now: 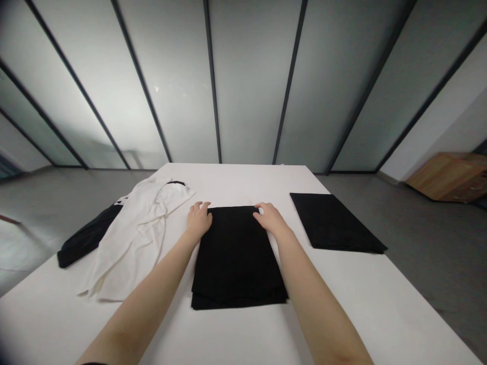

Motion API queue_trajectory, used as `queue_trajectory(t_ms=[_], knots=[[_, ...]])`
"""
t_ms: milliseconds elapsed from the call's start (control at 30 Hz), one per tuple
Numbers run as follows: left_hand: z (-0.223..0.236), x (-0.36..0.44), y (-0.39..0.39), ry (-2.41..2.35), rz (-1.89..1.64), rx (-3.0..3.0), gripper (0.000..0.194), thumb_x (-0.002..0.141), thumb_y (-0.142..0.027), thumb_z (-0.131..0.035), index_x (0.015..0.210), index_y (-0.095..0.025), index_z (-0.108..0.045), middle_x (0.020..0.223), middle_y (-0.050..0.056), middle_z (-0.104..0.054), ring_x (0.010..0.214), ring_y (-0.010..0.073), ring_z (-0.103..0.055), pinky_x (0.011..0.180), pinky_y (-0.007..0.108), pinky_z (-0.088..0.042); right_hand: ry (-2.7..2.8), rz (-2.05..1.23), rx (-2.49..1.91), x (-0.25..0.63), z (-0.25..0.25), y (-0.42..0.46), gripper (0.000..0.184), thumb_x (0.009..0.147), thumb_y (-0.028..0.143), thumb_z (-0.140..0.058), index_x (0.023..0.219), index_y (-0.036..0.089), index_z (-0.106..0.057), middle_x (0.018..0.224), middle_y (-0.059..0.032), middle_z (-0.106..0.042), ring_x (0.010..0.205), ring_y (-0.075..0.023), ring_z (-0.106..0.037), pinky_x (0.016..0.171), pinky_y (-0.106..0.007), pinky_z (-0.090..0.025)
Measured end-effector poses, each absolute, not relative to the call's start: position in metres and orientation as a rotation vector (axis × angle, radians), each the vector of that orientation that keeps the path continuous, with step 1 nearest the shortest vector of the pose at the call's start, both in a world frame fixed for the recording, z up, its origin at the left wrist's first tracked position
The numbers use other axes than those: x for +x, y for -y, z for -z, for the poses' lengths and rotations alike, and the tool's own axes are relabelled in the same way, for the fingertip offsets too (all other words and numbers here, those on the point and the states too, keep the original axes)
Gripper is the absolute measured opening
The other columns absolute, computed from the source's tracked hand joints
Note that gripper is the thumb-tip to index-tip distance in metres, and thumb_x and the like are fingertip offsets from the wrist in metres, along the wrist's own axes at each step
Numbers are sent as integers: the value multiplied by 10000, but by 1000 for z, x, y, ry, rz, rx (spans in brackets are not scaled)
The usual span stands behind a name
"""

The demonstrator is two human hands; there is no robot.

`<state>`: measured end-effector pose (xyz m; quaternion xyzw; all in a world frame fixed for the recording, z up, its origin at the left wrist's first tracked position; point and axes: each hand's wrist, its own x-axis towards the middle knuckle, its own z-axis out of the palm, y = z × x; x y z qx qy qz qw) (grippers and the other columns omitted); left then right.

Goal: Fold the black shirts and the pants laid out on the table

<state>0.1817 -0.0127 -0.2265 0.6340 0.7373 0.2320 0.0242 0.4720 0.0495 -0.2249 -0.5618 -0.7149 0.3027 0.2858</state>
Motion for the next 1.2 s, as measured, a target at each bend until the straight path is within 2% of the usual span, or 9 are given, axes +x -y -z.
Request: queue_trajectory(t_ms=[133, 267, 467, 600, 667, 733, 900, 1033, 1200], knots=[[236, 202, 12, -1903, -712, 2241, 426, 1023, -274, -501, 1424, -229, -640, 1545, 141, -560, 1478, 324, -444, 1263, 472, -293, 2199, -602, -1153, 442, 234, -39, 487, 980, 364, -625, 1449, 235, -661, 1568, -123, -572, 1490, -288, -477, 1280, -456, -291], [250, 214, 12, -1865, -539, 2155, 558, 1034, -423, -504, 1541, -196, -546, 1660, 163, -460, 1588, 388, -296, 1302, 571, -147, 2390, -635, -1297, 421, 258, -31, 563, 1019, 475, -581, 1552, 293, -576, 1692, -84, -433, 1609, -336, -285, 1307, -515, -201], [258, 201, 7, -2115, -509, 1916, 653, 1042, -517, -423, 1603, -183, -461, 1734, 194, -310, 1612, 442, -211, 1271, 626, -169, 2195, -616, -1619, 436, 276, -40, 572, 1040, 550, -533, 1564, 322, -553, 1738, -78, -346, 1626, -407, -193, 1297, -614, -121], [260, 189, 7, -2272, -602, 1744, 743, 1002, -519, -482, 1600, -82, -422, 1702, 293, -312, 1604, 499, -178, 1263, 620, -166, 1995, -614, -1733, 452, 280, -48, 664, 984, 522, -636, 1572, 236, -519, 1721, -145, -362, 1627, -427, -164, 1297, -625, -107], [259, 183, 7, -2320, -636, 1713, 753, 980, -514, -519, 1538, -11, -465, 1658, 352, -343, 1591, 523, -192, 1250, 625, -187, 1932, -606, -1745, 454, 279, -50, 673, 953, 494, -678, 1533, 179, -544, 1691, -187, -398, 1619, -442, -184, 1296, -626, -125], [257, 177, 4, -2337, -634, 1738, 672, 968, -510, -546, 1414, -8, -577, 1563, 362, -467, 1547, 503, -307, 1237, 589, -244, 1899, -600, -1734, 454, 277, -52, 621, 912, 451, -733, 1445, 156, -611, 1626, -214, -481, 1591, -445, -269, 1294, -611, -164], [248, 164, -8, -2202, -807, 1618, 298, 909, -414, -660, 1060, -163, -718, 1179, 207, -734, 1272, 358, -620, 1114, 424, -412, 1868, -623, -1700, 451, 269, -57, 465, 879, 406, -770, 1271, 167, -697, 1365, -210, -693, 1377, -374, -587, 1199, -502, -390], [245, 158, -13, -2060, -949, 1497, 206, 906, -384, -663, 901, -181, -694, 935, 117, -749, 986, 280, -700, 875, 341, -491, 1862, -654, -1697, 453, 267, -59, 392, 915, 403, -722, 1241, 187, -695, 1335, -156, -724, 1271, -293, -668, 1089, -402, -484], [246, 155, -10, -1904, -948, 1444, 369, 921, -507, -653, 759, -177, -685, 661, 43, -657, 686, 206, -642, 620, 280, -436, 1851, -678, -1738, 456, 269, -63, 409, 963, 432, -656, 1263, 157, -699, 1293, -169, -747, 1208, -279, -707, 1026, -364, -511]])
